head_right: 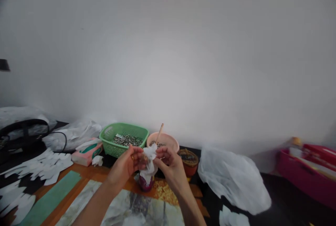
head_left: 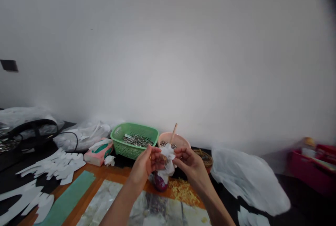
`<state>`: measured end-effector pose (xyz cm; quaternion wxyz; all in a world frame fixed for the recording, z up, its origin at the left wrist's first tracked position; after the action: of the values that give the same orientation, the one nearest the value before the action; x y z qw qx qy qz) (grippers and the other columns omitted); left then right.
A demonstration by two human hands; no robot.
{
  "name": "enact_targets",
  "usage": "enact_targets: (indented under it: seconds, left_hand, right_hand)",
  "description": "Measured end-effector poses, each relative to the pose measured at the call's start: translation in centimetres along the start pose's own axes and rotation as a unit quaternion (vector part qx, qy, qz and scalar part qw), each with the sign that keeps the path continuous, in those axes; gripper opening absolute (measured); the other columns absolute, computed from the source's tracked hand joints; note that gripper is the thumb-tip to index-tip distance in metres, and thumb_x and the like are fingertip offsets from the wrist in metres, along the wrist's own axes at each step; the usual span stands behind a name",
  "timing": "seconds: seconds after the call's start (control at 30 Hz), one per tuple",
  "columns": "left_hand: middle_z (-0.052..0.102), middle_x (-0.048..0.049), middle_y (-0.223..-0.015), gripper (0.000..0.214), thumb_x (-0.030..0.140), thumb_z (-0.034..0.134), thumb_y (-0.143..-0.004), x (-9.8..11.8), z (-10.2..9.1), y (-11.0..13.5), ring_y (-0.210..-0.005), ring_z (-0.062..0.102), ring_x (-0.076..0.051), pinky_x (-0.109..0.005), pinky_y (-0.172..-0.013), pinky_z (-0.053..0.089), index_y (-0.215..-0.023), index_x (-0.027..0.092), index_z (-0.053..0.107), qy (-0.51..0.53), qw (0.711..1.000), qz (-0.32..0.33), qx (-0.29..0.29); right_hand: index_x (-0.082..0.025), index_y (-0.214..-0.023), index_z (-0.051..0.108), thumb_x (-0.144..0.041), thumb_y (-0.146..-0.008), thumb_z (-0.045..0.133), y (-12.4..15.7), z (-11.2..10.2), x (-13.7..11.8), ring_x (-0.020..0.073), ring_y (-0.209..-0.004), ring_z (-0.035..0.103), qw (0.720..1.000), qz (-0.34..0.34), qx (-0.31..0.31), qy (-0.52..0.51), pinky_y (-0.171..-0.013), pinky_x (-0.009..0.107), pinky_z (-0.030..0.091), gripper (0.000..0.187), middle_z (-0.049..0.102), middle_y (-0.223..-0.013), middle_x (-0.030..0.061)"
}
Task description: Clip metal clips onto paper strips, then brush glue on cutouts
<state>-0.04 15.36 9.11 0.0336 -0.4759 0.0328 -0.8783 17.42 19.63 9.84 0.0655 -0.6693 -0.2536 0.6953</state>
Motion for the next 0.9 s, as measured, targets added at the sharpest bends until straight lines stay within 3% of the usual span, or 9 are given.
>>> enact_targets:
  seconds: [0.2, 0.4, 0.67, 0.9]
  left_hand:
    - [0.072, -0.0066, -0.079, 0.068, 0.078, 0.077, -0.063, 0.4, 0.0, 0.2, -0.074, 0.068, -0.019, -0.031, -0.07, 0.053, -0.089, 0.016, 0.067, 0.01, 1.0, -0.006, 0.002]
    - [0.066, 0.0024, -0.073, 0.055, 0.054, 0.092, -0.06, 0.2, 0.4, 0.6, -0.065, 0.059, -0.011, -0.022, -0.064, 0.045, -0.091, 0.016, 0.066, -0.064, 0.997, 0.044, 0.021]
    - [0.063, 0.0029, -0.07, 0.052, 0.048, 0.092, -0.058, -0.7, 0.5, 0.2, -0.063, 0.058, -0.013, -0.023, -0.061, 0.044, -0.091, 0.017, 0.065, -0.111, 0.991, 0.069, 0.027]
    - [0.06, 0.0048, -0.067, 0.052, 0.043, 0.093, -0.056, -1.0, 1.1, 0.2, -0.063, 0.055, -0.011, -0.022, -0.06, 0.043, -0.091, 0.018, 0.063, -0.115, 0.989, 0.089, 0.034]
  right_hand:
    - [-0.018, -0.082, 0.07, -0.049, -0.07, 0.084, 0.1, -0.1, -0.7, 0.0167, -0.066, 0.061, 1.0, 0.005, -0.008, -0.009, -0.062, 0.027, 0.05, 0.036, 0.068, -0.076, 0.003]
    - [-0.018, -0.082, 0.074, -0.046, -0.072, 0.083, 0.3, -0.1, -1.0, 0.0174, -0.066, 0.063, 1.0, 0.004, -0.027, -0.002, -0.063, 0.028, 0.051, 0.03, 0.072, -0.077, 0.0038]
    - [-0.019, -0.074, 0.075, -0.034, -0.072, 0.082, 0.5, 0.1, -1.1, 0.0173, -0.066, 0.063, 0.999, -0.002, -0.046, 0.025, -0.065, 0.028, 0.052, 0.017, 0.072, -0.072, 0.0024]
    - [-0.02, -0.084, 0.071, -0.03, -0.074, 0.079, 0.4, 0.6, -0.8, 0.0165, -0.067, 0.064, 0.997, -0.036, -0.039, 0.051, -0.063, 0.027, 0.053, 0.016, 0.072, -0.08, 0.0026]
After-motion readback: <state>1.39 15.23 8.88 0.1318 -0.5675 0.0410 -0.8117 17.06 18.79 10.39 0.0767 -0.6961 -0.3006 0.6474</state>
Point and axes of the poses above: each hand's wrist, its own y-axis away from the middle knuckle, its own z-axis out of the palm, x = y × z, the point moved 1 cm from there along -y, towards the middle knuckle
